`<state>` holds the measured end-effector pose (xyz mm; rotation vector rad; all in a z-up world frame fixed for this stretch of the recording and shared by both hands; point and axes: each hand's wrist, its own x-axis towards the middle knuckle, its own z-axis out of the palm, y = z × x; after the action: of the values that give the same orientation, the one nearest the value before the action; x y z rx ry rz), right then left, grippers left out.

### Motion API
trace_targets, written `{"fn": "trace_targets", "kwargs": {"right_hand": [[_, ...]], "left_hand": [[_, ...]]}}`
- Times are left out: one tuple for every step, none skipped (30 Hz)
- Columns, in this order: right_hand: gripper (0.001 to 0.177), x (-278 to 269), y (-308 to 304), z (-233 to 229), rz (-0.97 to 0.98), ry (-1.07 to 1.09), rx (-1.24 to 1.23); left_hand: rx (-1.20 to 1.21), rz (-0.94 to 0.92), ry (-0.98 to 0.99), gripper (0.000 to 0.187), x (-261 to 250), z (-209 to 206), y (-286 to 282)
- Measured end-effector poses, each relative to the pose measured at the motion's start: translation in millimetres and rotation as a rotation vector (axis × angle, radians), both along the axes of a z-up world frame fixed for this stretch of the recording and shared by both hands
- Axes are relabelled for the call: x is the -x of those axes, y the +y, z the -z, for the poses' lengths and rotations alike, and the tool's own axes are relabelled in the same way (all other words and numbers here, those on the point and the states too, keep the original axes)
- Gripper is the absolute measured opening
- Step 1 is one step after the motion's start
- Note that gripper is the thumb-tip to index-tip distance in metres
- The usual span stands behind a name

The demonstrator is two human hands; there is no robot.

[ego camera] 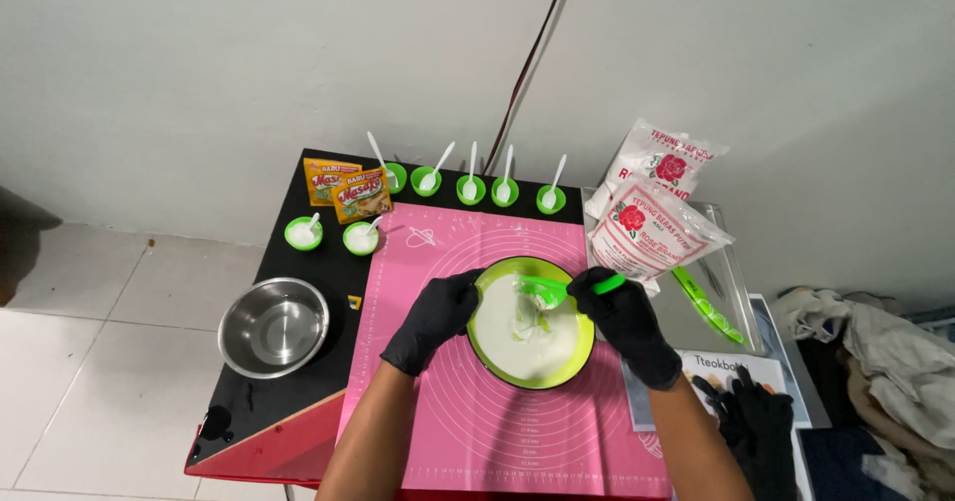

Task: Mixing a green liquid mixture in a bowl using a spatula on a food preparation mat.

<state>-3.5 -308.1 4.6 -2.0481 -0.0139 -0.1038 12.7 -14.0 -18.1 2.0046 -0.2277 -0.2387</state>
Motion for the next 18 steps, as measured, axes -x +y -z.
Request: {"fn": "trace_targets", "kwargs": {"right_hand": [[0.008,0.4,-1.4,5.1,-0.004,-0.002,-0.003],[0.007,1.2,-2.5,10.2,0.035,0.053,-0.106],[0.006,2.3,-3.6,15.2,0.074,0.109,-0.208],[0.006,6.7,-4.8,9.4,0.072,0.108,-0.21],[0.013,11.2,-6.0,3.7,0.073,0.104,-0.26],[0.023,15.4,-9.0,-3.1,0.076,0.101,-0.305],[0.023,16.5,-9.8,2.6,0.075,0.1,-0.304],[0.036,17.5,-12.0,7.6,0.054,0.061,-0.336],[0.05,18.3,-14.2,12.7,0.034,0.022,-0.368],[0.05,20.1,-12.7,10.9,0.033,0.023,-0.365],[0.05,21.4,-11.2,9.2,0.061,0.021,-0.351],[0.05,24.6,-10.3,8.4,0.093,0.02,-0.337],[0.05,27.5,-13.1,13.2,0.097,0.023,-0.333],[0.046,26.0,-14.0,16.7,0.096,-0.012,-0.34],[0.044,24.7,-15.1,19.7,0.095,-0.047,-0.347],[0.044,24.7,-10.6,17.6,0.1,-0.051,-0.349],[0.043,24.4,-6.4,15.7,0.113,-0.038,-0.358],[0.043,25.0,-3.1,13.9,0.127,-0.023,-0.365]], "left_hand": [[-0.003,-0.004,-0.002,0.047,-2.4,5.6,-0.4],[0.002,-0.013,-0.027,0.046,-4.7,11.1,-0.6],[0.008,-0.021,-0.052,0.045,-6.8,16.5,-0.7],[0.005,-0.023,-0.053,0.045,-10.7,25.1,-1.9],[0.016,-0.027,-0.06,0.044,-14.6,33.7,-3.0],[0.031,-0.03,-0.066,0.044,-19.2,42.5,-6.0],[0.032,-0.031,-0.067,0.044,-20.6,45.6,-4.9],[0.021,-0.036,-0.077,0.044,-21.7,49.0,-5.3],[0.009,-0.04,-0.087,0.043,-23.0,52.6,-5.8],[0.012,-0.04,-0.086,0.043,-21.0,47.6,-5.3],[0.005,-0.047,-0.096,0.044,-19.5,42.8,-4.8],[-0.002,-0.05,-0.105,0.045,-17.0,39.1,-5.2],[0.001,-0.046,-0.101,0.045,-13.7,41.0,-6.9],[-0.012,-0.05,-0.097,0.044,-14.5,40.1,-6.3],[-0.025,-0.054,-0.094,0.043,-15.1,38.7,-6.0],[-0.028,-0.049,-0.097,0.043,-16.0,38.2,-6.0],[-0.02,-0.057,-0.082,0.043,-17.2,38.0,-6.3],[-0.011,-0.065,-0.063,0.043,-17.2,38.7,-7.7]]}}
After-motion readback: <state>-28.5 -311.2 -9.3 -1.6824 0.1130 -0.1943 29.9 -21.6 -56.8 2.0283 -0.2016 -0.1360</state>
